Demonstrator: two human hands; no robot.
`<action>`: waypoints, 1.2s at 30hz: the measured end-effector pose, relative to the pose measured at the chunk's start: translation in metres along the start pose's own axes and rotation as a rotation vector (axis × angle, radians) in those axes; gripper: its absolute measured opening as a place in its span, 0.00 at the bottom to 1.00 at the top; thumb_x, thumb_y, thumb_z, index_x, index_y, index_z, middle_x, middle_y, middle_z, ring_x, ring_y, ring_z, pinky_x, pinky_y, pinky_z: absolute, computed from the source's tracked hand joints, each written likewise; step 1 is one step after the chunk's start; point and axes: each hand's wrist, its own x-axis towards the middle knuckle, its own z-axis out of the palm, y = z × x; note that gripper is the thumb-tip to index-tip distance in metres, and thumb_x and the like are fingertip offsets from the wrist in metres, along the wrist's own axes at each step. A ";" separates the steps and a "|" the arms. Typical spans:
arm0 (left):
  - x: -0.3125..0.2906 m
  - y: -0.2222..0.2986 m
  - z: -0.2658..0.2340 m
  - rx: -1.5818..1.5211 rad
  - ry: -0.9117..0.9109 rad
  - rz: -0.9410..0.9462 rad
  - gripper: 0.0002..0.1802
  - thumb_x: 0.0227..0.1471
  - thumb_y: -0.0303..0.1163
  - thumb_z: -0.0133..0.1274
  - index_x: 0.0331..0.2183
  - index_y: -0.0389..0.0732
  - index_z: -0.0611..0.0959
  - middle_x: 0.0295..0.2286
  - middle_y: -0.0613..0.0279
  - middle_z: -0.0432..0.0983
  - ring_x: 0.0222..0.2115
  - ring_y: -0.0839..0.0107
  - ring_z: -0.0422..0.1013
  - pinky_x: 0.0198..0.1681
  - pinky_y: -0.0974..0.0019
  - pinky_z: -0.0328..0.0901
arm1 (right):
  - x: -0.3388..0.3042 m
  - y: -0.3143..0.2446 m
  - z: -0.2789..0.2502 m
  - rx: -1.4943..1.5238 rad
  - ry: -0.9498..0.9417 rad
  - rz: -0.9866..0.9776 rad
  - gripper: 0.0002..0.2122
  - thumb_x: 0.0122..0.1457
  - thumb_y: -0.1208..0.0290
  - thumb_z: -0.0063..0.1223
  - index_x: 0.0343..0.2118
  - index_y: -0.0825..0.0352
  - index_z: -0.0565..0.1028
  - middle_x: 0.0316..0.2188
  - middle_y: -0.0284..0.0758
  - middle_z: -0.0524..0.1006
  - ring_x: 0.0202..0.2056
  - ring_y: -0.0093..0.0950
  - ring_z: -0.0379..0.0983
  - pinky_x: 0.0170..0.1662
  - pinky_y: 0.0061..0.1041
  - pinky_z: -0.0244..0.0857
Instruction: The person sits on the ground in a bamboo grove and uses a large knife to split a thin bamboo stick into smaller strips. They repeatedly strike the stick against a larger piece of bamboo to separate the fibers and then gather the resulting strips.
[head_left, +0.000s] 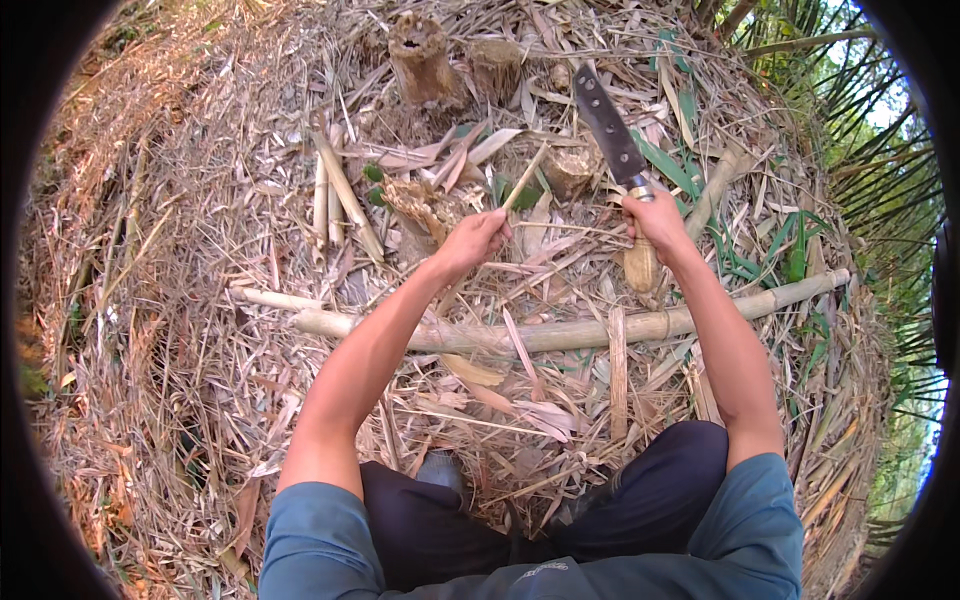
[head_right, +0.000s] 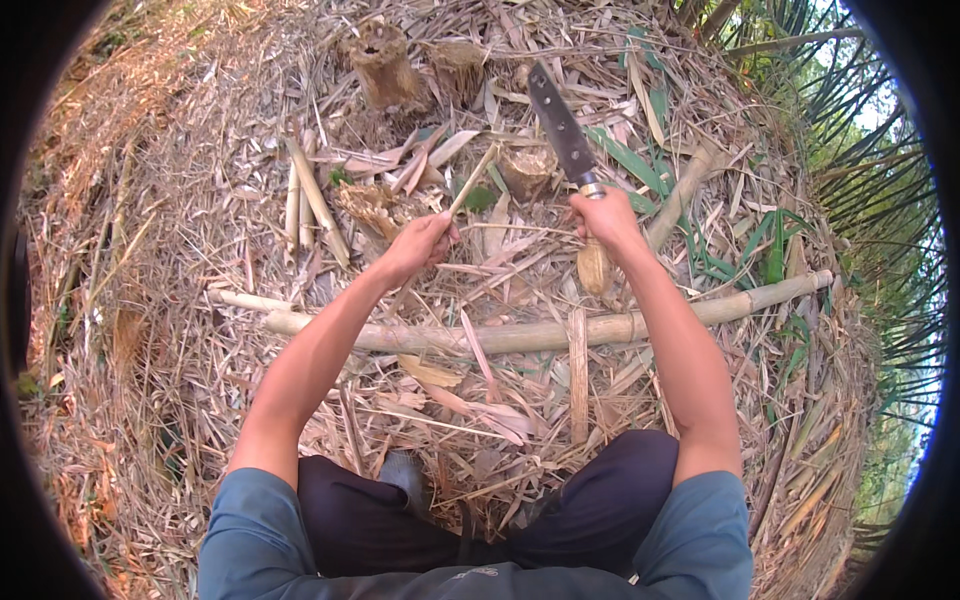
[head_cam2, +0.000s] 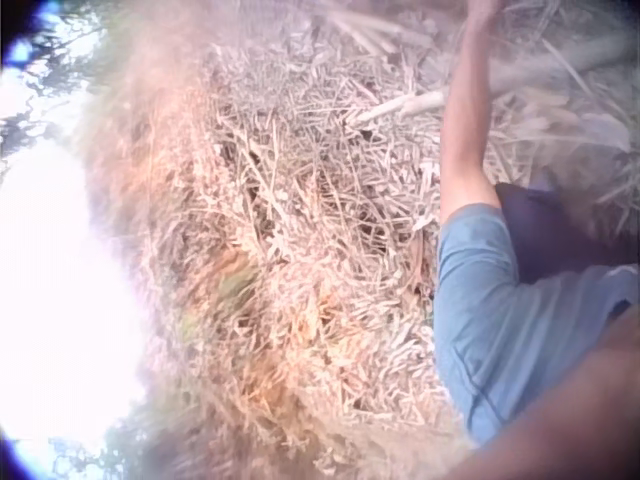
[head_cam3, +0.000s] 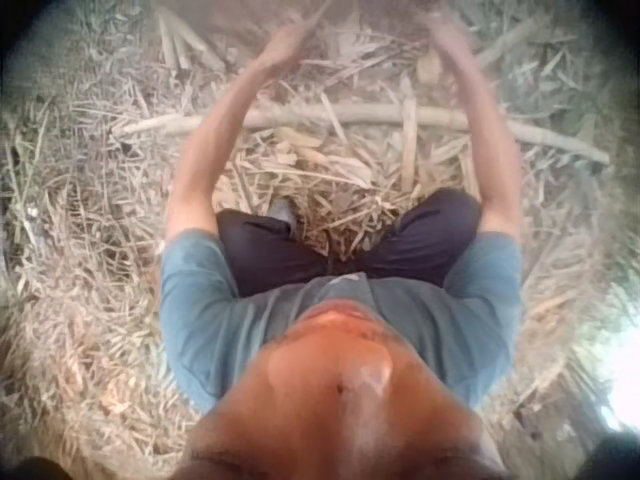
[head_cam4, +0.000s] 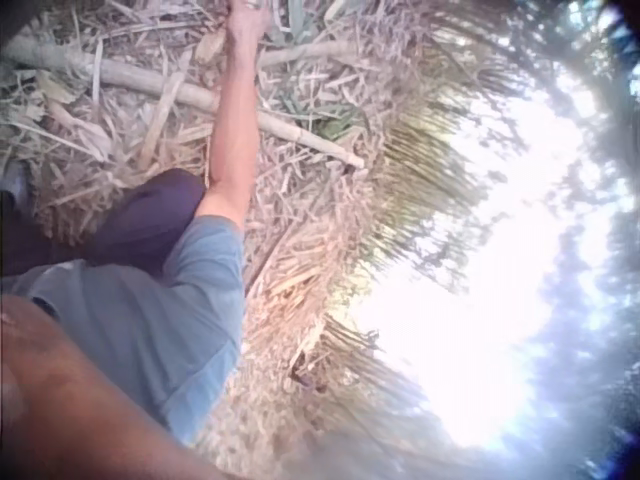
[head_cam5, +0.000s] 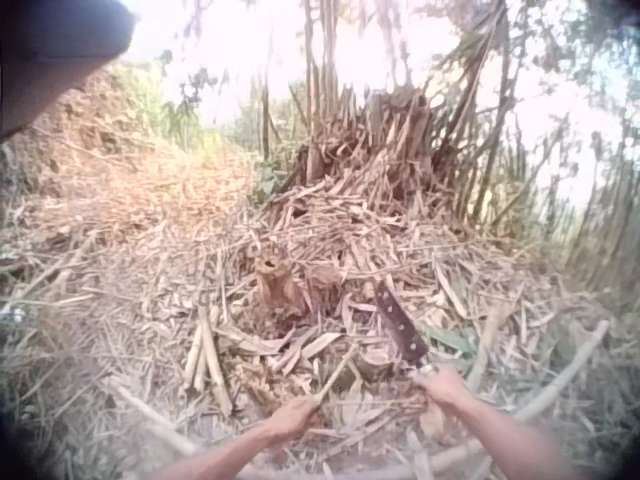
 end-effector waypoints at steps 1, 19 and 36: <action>-0.010 0.007 0.002 0.013 0.019 0.058 0.21 0.69 0.46 0.37 0.33 0.41 0.75 0.16 0.76 0.55 0.16 0.83 0.51 0.18 0.74 0.48 | -0.011 -0.013 -0.007 0.045 0.038 -0.023 0.06 0.53 0.74 0.55 0.28 0.71 0.72 0.18 0.31 0.72 0.16 0.21 0.68 0.19 0.24 0.63; -0.189 0.052 0.047 -0.732 0.535 -0.344 0.15 0.67 0.38 0.39 0.46 0.37 0.70 0.39 0.47 0.78 0.38 0.59 0.77 0.43 0.59 0.73 | -0.176 -0.045 0.104 0.965 -0.127 0.512 0.03 0.56 0.76 0.53 0.27 0.67 0.72 0.20 0.33 0.73 0.20 0.24 0.70 0.26 0.27 0.69; -0.160 0.015 0.027 -0.737 0.743 -0.381 0.13 0.60 0.32 0.54 0.42 0.32 0.73 0.34 0.50 0.77 0.32 0.63 0.77 0.33 0.68 0.77 | -0.170 -0.034 0.069 1.341 0.049 0.688 0.05 0.54 0.71 0.50 0.26 0.63 0.67 0.20 0.32 0.70 0.23 0.27 0.67 0.33 0.29 0.69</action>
